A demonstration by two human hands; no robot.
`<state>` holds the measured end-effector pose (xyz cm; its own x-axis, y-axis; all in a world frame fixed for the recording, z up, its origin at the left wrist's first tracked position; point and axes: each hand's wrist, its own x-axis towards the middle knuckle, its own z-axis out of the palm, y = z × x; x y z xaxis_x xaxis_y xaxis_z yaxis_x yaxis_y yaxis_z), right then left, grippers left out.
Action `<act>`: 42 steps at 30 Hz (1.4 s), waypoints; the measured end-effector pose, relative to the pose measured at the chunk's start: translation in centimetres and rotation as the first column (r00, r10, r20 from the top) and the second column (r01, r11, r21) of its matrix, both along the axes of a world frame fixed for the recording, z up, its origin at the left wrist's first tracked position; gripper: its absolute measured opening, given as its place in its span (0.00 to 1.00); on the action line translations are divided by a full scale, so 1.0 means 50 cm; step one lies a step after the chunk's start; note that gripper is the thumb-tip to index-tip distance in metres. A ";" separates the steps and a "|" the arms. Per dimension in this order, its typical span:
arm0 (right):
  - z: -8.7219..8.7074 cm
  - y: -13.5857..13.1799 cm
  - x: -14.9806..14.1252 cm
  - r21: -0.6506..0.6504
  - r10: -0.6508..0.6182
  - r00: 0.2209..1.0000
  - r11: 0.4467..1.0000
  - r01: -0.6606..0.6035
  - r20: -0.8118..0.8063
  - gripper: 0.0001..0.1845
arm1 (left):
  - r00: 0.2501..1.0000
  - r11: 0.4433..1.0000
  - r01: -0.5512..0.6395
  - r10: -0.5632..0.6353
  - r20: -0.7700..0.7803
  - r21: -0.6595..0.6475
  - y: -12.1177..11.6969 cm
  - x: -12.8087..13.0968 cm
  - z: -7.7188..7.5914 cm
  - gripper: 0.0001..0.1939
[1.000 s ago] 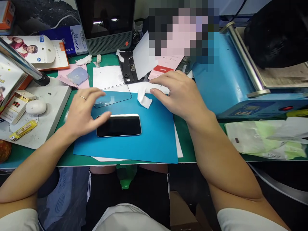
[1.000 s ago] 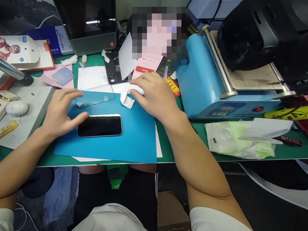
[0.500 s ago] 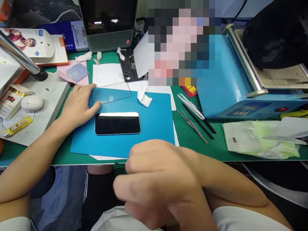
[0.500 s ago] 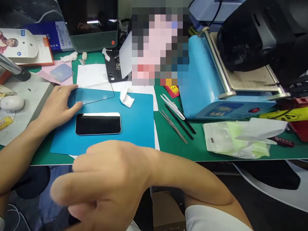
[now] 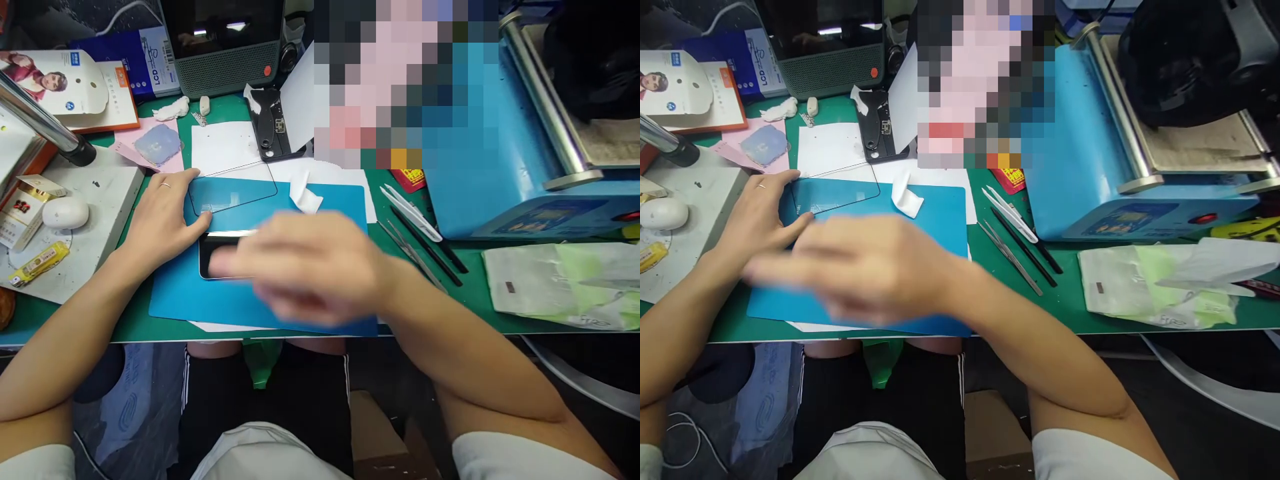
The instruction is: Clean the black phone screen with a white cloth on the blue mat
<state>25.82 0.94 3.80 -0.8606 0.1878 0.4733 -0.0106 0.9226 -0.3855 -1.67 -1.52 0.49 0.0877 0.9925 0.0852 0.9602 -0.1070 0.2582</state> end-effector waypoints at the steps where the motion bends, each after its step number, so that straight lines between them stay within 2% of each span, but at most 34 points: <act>1: -0.019 0.039 -0.005 0.004 -0.091 0.996 0.996 0.091 -0.025 0.23 | 1.000 1.000 -0.007 0.007 -0.003 -0.006 -0.001 0.001 0.002 0.36; 3: -0.060 0.108 -0.012 0.004 -0.331 0.943 0.944 0.331 -0.018 0.23 | 1.000 1.000 -0.018 0.018 0.004 -0.022 -0.003 0.003 0.007 0.36; 4: -0.079 0.134 -0.013 -0.003 -0.403 0.915 0.915 0.403 0.009 0.23 | 1.000 0.999 -0.020 0.020 0.010 -0.031 -0.004 0.004 0.009 0.35; 6: -0.109 0.164 -0.013 -0.014 -0.453 0.890 0.891 0.454 0.058 0.27 | 1.000 0.999 -0.010 0.011 0.026 -0.033 -0.005 0.005 0.011 0.34; 9: -0.125 0.163 -0.014 0.014 -0.424 0.901 0.905 0.424 0.089 0.35 | 0.998 0.998 0.050 -0.052 0.037 0.032 -0.009 0.007 0.007 0.34; 14: -0.117 0.138 -0.028 0.090 -0.312 0.946 0.948 0.304 0.088 0.44 | 0.979 0.959 0.201 -0.202 -0.014 0.198 -0.015 0.020 0.002 0.36; 17: -0.112 0.128 -0.035 0.090 -0.262 0.963 0.963 0.256 0.068 0.43 | 0.962 0.940 0.269 -0.272 -0.014 0.212 -0.021 0.028 0.014 0.35; 19: -0.104 0.117 -0.034 0.077 -0.237 0.971 0.969 0.236 0.012 0.42 | 0.961 0.941 0.268 -0.275 0.007 0.208 -0.026 0.030 0.024 0.39; 22: -0.088 0.094 -0.023 -0.023 -0.204 0.970 0.979 0.203 -0.129 0.42 | 0.966 0.943 0.232 -0.252 0.057 0.238 -0.031 0.030 0.032 0.52; 25: -0.074 0.070 -0.010 -0.235 -0.192 0.955 0.962 0.138 -0.225 0.46 | 0.957 0.934 0.257 -0.282 0.073 0.247 -0.032 0.028 0.024 0.58; 28: -0.071 0.057 -0.005 -0.372 -0.221 0.946 0.920 0.122 -0.237 0.49 | 0.931 0.909 0.320 -0.354 0.088 0.268 -0.032 0.028 0.009 0.56; 30: -0.074 0.057 -0.006 -0.417 -0.241 0.945 0.899 0.130 -0.223 0.51 | 0.919 0.896 0.337 -0.380 0.106 0.289 -0.035 0.029 0.004 0.51; 32: -0.079 0.064 -0.006 -0.441 -0.230 0.946 0.891 0.110 -0.229 0.47 | 0.919 0.897 0.329 -0.376 0.117 0.296 -0.037 0.028 0.004 0.45; 35: -0.080 0.084 0.008 -0.436 -0.178 0.950 0.898 0.051 -0.257 0.43 | 0.925 0.896 0.312 -0.363 0.115 0.316 -0.037 0.020 0.010 0.42; 39: -0.073 0.109 0.062 -0.440 -0.242 0.967 0.879 0.186 -0.075 0.43 | 0.920 0.882 0.346 -0.386 0.070 0.321 -0.028 0.006 0.014 0.42; 42: -0.077 0.109 0.105 -0.376 -0.290 0.957 0.887 0.269 0.002 0.40 | 0.911 0.893 0.388 -0.409 0.050 0.227 -0.024 0.000 0.016 0.42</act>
